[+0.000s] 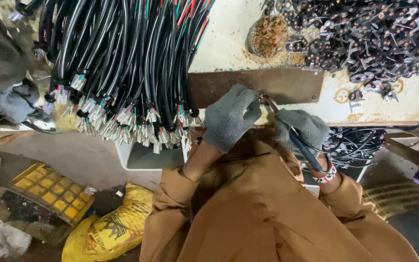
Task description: The person repeatedly picks up short black wires with exposed red and green conductors, places a metal connector on the end, and uses pliers to crimp the connector onto the wire. Finished units are placed into a white bin below the workbench.
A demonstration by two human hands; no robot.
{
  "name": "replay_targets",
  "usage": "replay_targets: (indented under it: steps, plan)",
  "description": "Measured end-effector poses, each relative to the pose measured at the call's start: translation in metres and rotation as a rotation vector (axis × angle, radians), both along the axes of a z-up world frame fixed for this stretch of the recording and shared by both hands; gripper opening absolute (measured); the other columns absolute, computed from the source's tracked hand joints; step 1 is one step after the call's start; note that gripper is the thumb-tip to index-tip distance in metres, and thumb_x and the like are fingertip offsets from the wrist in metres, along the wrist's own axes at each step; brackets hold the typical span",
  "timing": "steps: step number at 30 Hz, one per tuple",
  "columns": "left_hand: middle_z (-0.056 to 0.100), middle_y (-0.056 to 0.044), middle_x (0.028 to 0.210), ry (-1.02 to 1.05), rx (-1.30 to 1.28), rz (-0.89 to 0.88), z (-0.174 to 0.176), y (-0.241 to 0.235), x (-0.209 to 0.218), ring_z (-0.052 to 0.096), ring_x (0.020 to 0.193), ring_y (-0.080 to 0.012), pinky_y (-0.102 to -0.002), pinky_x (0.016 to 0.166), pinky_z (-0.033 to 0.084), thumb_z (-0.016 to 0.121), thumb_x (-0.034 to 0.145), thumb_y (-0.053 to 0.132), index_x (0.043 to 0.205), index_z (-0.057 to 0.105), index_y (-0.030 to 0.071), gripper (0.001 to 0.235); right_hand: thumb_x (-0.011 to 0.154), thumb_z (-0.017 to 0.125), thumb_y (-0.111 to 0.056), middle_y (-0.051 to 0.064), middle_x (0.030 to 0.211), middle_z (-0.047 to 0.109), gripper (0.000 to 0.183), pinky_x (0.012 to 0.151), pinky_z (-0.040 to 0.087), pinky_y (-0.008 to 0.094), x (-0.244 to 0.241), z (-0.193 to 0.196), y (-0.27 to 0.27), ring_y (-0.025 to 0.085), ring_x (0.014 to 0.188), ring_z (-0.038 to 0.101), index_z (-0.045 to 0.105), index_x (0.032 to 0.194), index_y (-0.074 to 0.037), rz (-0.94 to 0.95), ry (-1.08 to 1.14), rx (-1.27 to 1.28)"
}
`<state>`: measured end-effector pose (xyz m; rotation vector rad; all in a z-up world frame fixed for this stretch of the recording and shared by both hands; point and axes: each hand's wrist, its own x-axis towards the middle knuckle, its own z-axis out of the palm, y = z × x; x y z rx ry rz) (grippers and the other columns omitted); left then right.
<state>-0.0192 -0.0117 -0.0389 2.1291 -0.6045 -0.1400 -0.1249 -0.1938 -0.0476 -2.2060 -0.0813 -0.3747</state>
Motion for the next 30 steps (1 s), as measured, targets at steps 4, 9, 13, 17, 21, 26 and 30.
replay_targets:
  steps: [4,9,13,17,21,26,30]
  plan:
    - [0.064,-0.004,0.096,0.021,0.022,-0.017,0.001,0.003,-0.002,0.068,0.081,-0.0252,-0.036,0.070,0.056,0.076,0.087,0.012,0.103,0.066,0.015,0.019,0.088,0.075,-0.002,0.010,0.080,0.068,0.025,0.063,0.052,0.036,0.006,0.012,0.000,0.029,0.070,0.069,0.066,0.111,-0.004,0.125,0.054,-0.008]
    - [0.064,-0.004,0.099,0.019,0.007,-0.039,0.000,0.001,0.004,0.069,0.084,-0.0262,-0.037,0.071,0.056,0.075,0.085,0.013,0.105,0.066,0.015,0.022,0.096,0.072,-0.002,0.007,0.079,0.067,0.021,0.061,0.053,0.030,0.007,0.006,-0.001,0.023,0.070,0.069,0.062,0.114,-0.003,0.086,0.072,0.241]
    - [0.065,-0.004,0.100,0.016,0.011,-0.032,0.004,0.005,-0.002,0.069,0.085,-0.0258,-0.037,0.072,0.056,0.074,0.088,0.011,0.106,0.066,0.015,0.021,0.106,0.072,-0.008,0.011,0.074,0.068,0.020,0.059,0.049,0.031,-0.009,0.003,0.002,0.021,0.067,0.064,0.065,0.097,0.008,-0.231,0.592,0.857]
    - [0.064,-0.004,0.096,0.025,0.040,-0.036,0.004,-0.001,0.007,0.068,0.080,-0.0254,-0.037,0.067,0.054,0.076,0.084,0.013,0.102,0.067,0.016,0.020,0.097,0.072,0.003,0.010,0.081,0.069,0.020,0.063,0.055,0.029,0.001,-0.002,0.004,0.023,0.072,0.071,0.062,0.113,-0.002,0.012,0.052,0.230]
    - [0.065,-0.003,0.103,0.011,-0.001,-0.020,0.003,0.004,-0.001,0.069,0.085,-0.0242,-0.035,0.072,0.057,0.074,0.088,0.011,0.107,0.065,0.016,0.022,0.094,0.075,0.004,0.012,0.081,0.068,0.024,0.067,0.055,0.032,-0.002,0.000,0.007,0.025,0.073,0.071,0.064,0.114,-0.001,0.000,0.057,0.157]
    - [0.064,-0.003,0.099,0.093,0.056,-0.051,0.007,0.003,0.003,0.069,0.084,-0.0251,-0.037,0.072,0.055,0.078,0.085,0.015,0.100,0.064,0.018,0.020,0.093,0.077,0.000,0.012,0.085,0.071,0.025,0.066,0.057,0.030,0.003,0.000,-0.002,0.025,0.076,0.073,0.063,0.114,-0.002,0.071,0.084,0.236]
    - [0.063,-0.004,0.103,0.103,-0.024,-0.026,0.004,0.005,-0.001,0.069,0.088,-0.0270,-0.037,0.076,0.057,0.075,0.090,0.011,0.106,0.063,0.016,0.021,0.091,0.078,-0.001,0.013,0.084,0.071,0.022,0.070,0.057,0.035,-0.005,-0.014,0.000,0.029,0.075,0.073,0.065,0.108,-0.004,-0.012,0.003,0.065]
